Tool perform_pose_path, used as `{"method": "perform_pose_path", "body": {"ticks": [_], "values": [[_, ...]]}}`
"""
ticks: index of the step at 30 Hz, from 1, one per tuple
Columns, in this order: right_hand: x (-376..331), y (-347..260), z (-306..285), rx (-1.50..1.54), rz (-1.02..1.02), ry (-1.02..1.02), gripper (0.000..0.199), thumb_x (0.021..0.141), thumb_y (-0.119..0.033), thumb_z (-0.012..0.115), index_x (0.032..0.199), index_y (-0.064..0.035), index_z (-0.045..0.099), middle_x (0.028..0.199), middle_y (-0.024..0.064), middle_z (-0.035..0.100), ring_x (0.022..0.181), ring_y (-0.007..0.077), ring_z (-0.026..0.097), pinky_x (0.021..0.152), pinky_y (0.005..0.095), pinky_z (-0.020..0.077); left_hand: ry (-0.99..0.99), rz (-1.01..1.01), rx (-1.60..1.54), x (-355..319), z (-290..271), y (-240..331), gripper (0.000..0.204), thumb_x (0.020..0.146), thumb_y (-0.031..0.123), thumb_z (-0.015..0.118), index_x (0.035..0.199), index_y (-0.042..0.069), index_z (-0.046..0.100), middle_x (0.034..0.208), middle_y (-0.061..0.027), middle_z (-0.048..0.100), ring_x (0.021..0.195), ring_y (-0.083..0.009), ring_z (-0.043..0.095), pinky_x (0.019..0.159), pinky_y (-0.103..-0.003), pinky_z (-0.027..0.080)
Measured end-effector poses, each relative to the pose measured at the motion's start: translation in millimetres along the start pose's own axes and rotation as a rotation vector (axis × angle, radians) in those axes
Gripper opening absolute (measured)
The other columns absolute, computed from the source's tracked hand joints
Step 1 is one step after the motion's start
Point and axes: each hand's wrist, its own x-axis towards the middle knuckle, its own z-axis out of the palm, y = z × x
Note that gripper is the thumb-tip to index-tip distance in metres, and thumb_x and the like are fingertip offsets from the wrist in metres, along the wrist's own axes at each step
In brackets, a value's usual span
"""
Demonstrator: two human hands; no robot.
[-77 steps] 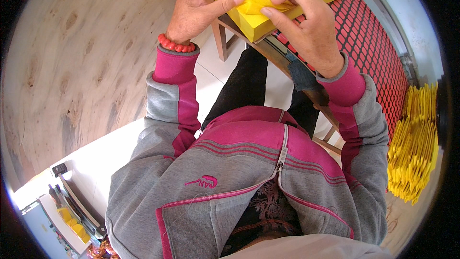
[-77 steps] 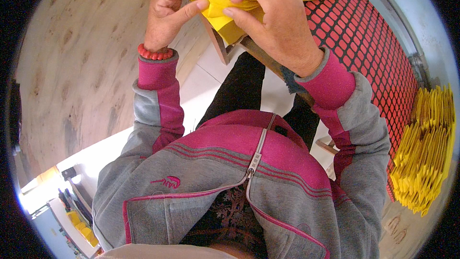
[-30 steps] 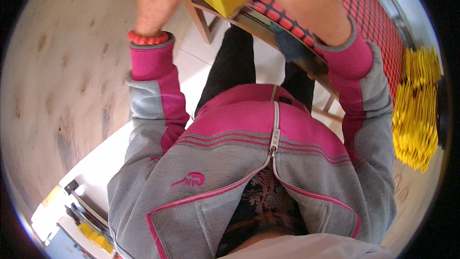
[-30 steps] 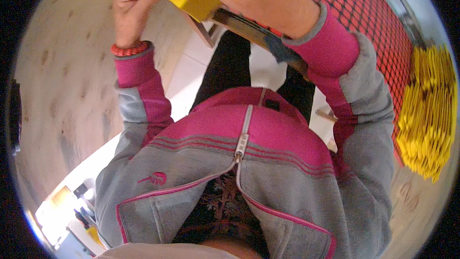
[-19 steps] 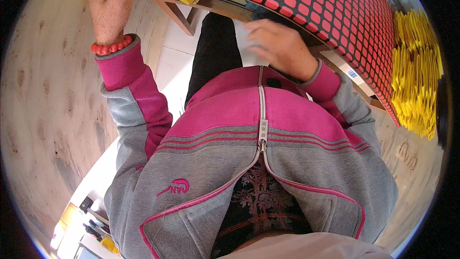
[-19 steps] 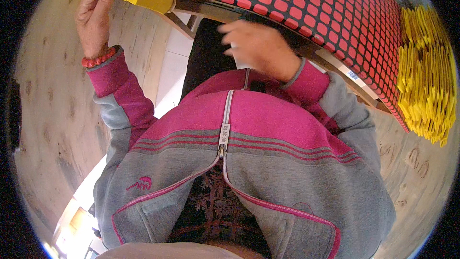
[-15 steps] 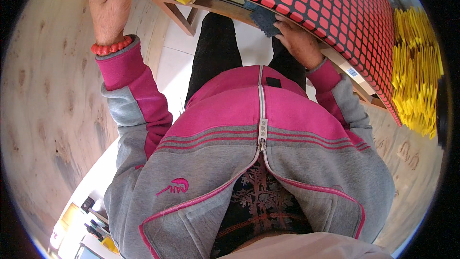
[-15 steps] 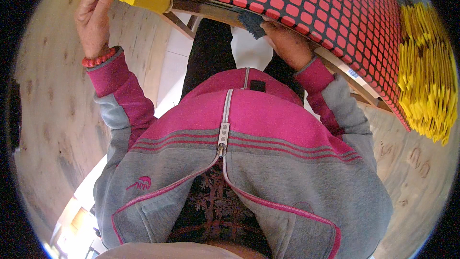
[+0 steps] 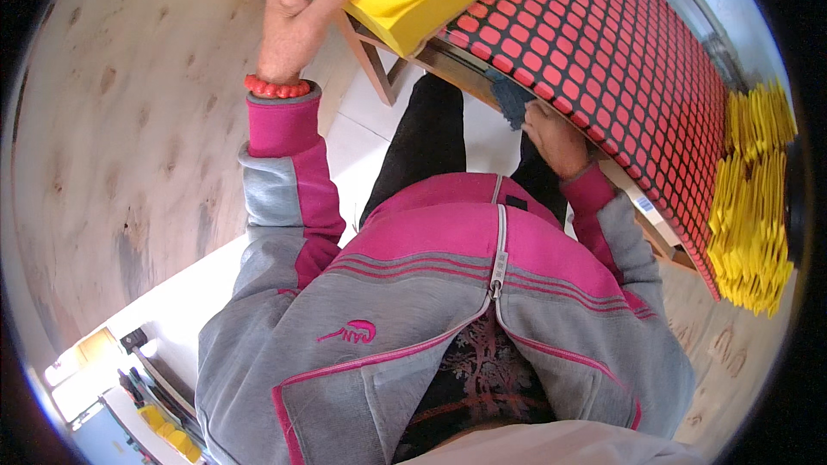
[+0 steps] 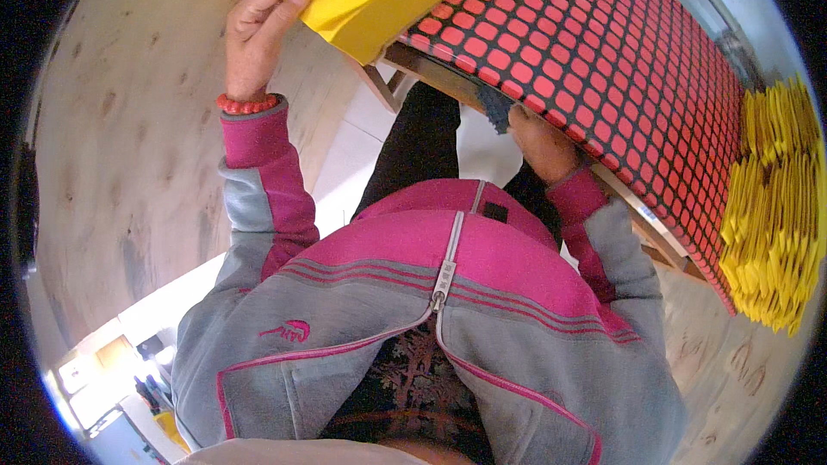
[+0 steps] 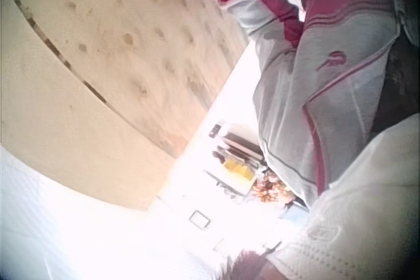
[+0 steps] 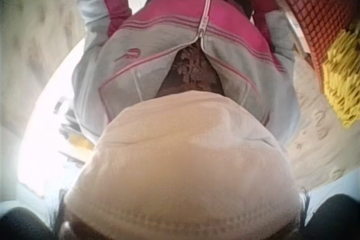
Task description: The person folds yellow paper sheets by hand on a patterned table, aligning edges and creasing folds. The person stacks the folded sheets into a growing pile on the table.
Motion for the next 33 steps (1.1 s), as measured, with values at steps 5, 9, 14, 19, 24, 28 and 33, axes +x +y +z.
{"method": "perform_pose_path", "body": {"ticks": [5,9,14,19,24,28,33], "values": [[-21.5,-65.1,-58.2,0.416,-0.537,0.087,0.017,0.086,-0.013,0.072,0.101,-0.0077,0.065,0.098,0.0117,0.068,0.088,0.0319,0.068,0.075,0.0401,0.0564,-0.015,-0.021,-0.036,-1.0,1.9,3.8,0.023,0.1,0.002,0.054,0.111,0.0,0.074,0.107,-0.0017,0.068,0.102,-0.011,0.06,0.09,-0.024,0.044],[8.2,-108.1,-126.4,0.4,-0.74,0.404,0.015,0.086,-0.009,0.073,0.097,-0.0058,0.065,0.102,0.0101,0.069,0.088,0.0283,0.069,0.075,0.0364,0.0553,-0.003,-0.002,-0.035,-0.3,3.4,3.7,0.024,0.1,0.002,0.053,0.112,-0.001,0.073,0.108,-0.002,0.069,0.102,-0.0108,0.061,0.091,-0.024,0.045],[70.7,-139.2,-166.7,0.152,-0.81,0.638,0.021,0.087,-0.006,0.074,0.107,-0.0037,0.067,0.11,0.0114,0.07,0.096,0.0284,0.07,0.08,0.0341,0.056,0.003,-0.045,-0.111,-1.9,5.4,1.7,0.024,0.101,0.002,0.052,0.112,-0.001,0.073,0.109,-0.0022,0.069,0.103,-0.0109,0.062,0.093,-0.025,0.046],[93.9,-148.7,-157.2,-0.004,-0.815,0.713,0.021,0.088,-0.007,0.073,0.108,-0.0041,0.067,0.111,0.0104,0.07,0.098,0.029,0.069,0.083,0.0354,0.0561,-0.026,-0.03,-0.153,-3.0,4.4,-2.8,0.025,0.102,0.003,0.05,0.112,0.0,0.072,0.11,-0.0024,0.069,0.105,-0.011,0.062,0.093,-0.025,0.046],[96.6,-145.9,-151.9,0.055,-0.757,0.67,0.014,0.088,-0.007,0.073,0.099,-0.0034,0.066,0.108,0.0103,0.071,0.096,0.0284,0.069,0.082,0.0347,0.0557,-0.022,0.016,-0.205,-1.5,6.6,-2.2,0.017,0.098,0.002,0.058,0.108,0.0,0.071,0.105,-0.003,0.068,0.099,-0.0116,0.061,0.089,-0.025,0.045],[99.7,-146.4,-154.8,0.301,-0.761,0.631,0.013,0.084,-0.005,0.075,0.091,-0.0025,0.064,0.098,0.0135,0.07,0.089,0.0313,0.069,0.077,0.0354,0.0545,-0.006,0.035,-0.209,-2.6,7.1,5.9,0.016,0.092,0.005,0.062,0.105,0.001,0.072,0.095,-0.005,0.067,0.086,-0.0124,0.06,0.076,-0.026,0.045],[99.5,-148.2,-156.9,0.376,-0.773,0.64,0.012,0.083,-0.004,0.074,0.09,-0.0031,0.064,0.092,0.0129,0.069,0.082,0.031,0.068,0.072,0.0356,0.0537,-0.002,0.118,-0.139,-1.1,4.9,9.3,0.013,0.089,0.003,0.066,0.1,0.001,0.071,0.095,-0.0057,0.068,0.087,-0.0145,0.062,0.077,-0.028,0.046]]}}
